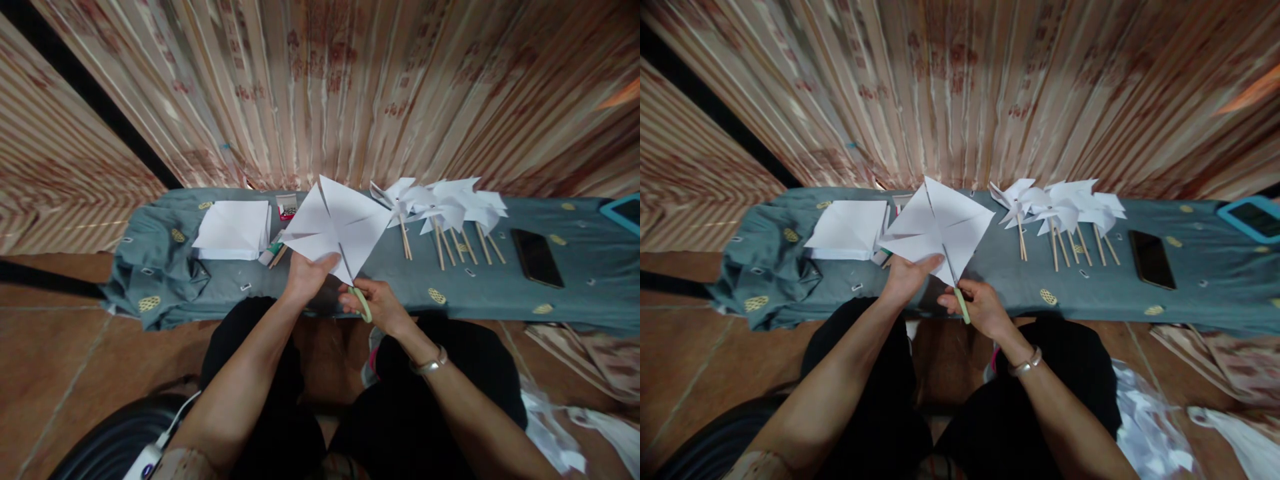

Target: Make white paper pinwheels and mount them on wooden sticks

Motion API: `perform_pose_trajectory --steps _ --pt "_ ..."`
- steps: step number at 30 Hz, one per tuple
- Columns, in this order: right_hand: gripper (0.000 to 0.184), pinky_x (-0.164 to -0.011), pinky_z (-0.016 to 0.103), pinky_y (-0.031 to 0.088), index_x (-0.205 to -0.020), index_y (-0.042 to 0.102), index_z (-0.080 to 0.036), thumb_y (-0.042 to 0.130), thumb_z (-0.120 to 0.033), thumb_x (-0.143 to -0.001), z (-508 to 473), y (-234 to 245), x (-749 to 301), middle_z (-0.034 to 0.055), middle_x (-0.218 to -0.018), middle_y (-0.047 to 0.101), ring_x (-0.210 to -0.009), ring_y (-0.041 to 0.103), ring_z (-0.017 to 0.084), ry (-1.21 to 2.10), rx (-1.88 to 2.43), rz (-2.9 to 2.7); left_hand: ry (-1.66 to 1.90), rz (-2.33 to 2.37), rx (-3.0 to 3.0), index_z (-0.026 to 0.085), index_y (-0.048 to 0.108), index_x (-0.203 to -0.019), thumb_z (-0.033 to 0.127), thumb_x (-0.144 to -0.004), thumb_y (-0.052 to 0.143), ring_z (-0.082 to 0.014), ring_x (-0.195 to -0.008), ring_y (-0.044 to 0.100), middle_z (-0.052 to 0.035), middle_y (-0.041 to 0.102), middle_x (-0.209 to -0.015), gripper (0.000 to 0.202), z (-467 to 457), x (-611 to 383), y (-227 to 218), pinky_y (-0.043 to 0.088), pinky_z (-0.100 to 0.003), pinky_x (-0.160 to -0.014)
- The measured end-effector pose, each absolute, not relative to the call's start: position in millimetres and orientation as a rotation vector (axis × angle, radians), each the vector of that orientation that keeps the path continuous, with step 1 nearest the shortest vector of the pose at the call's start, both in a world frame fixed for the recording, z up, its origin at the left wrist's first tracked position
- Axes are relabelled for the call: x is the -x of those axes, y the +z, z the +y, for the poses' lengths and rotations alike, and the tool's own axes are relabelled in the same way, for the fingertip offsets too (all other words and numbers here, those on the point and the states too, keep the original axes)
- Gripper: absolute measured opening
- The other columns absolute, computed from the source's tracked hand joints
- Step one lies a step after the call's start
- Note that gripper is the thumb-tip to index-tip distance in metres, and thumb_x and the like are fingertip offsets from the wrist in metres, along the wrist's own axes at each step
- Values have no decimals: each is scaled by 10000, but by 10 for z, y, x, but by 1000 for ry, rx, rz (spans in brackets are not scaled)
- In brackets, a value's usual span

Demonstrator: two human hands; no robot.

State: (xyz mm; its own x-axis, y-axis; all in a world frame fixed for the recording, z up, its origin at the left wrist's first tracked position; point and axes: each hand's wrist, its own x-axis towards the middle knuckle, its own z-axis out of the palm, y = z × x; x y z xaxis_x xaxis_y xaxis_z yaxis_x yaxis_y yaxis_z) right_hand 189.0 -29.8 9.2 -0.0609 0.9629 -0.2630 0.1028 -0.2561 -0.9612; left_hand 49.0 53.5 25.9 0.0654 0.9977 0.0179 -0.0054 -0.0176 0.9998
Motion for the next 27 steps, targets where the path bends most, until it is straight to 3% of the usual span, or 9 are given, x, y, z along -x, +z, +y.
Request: perform_pose_trajectory --steps 6,13,27 --pt "460 -512 234 438 -704 664 -165 749 -612 -636 -292 127 -1897 10 -608 653 -551 571 124 1379 1465 -1215 1174 1110 -1258 145 657 -830 226 -580 729 -207 -746 664 -63 724 -826 272 537 -506 200 555 -329 -714" --pt "473 -496 237 420 -730 676 -158 777 -601 -602 -290 69 -1875 3 -578 634 -523 546 115 1388 1457 -1144 1186 1080 -1245 142 659 -828 256 -577 732 -206 -742 661 -67 725 -826 285 537 -510 193 555 -337 -720" --pt "470 -487 229 410 -674 647 -151 761 -604 -629 -282 104 -1883 6 -556 633 -508 530 102 1374 1439 -1166 1142 1114 -1209 136 653 -762 190 -558 733 -180 -684 641 -48 712 -761 226 499 -531 262 536 -302 -666"
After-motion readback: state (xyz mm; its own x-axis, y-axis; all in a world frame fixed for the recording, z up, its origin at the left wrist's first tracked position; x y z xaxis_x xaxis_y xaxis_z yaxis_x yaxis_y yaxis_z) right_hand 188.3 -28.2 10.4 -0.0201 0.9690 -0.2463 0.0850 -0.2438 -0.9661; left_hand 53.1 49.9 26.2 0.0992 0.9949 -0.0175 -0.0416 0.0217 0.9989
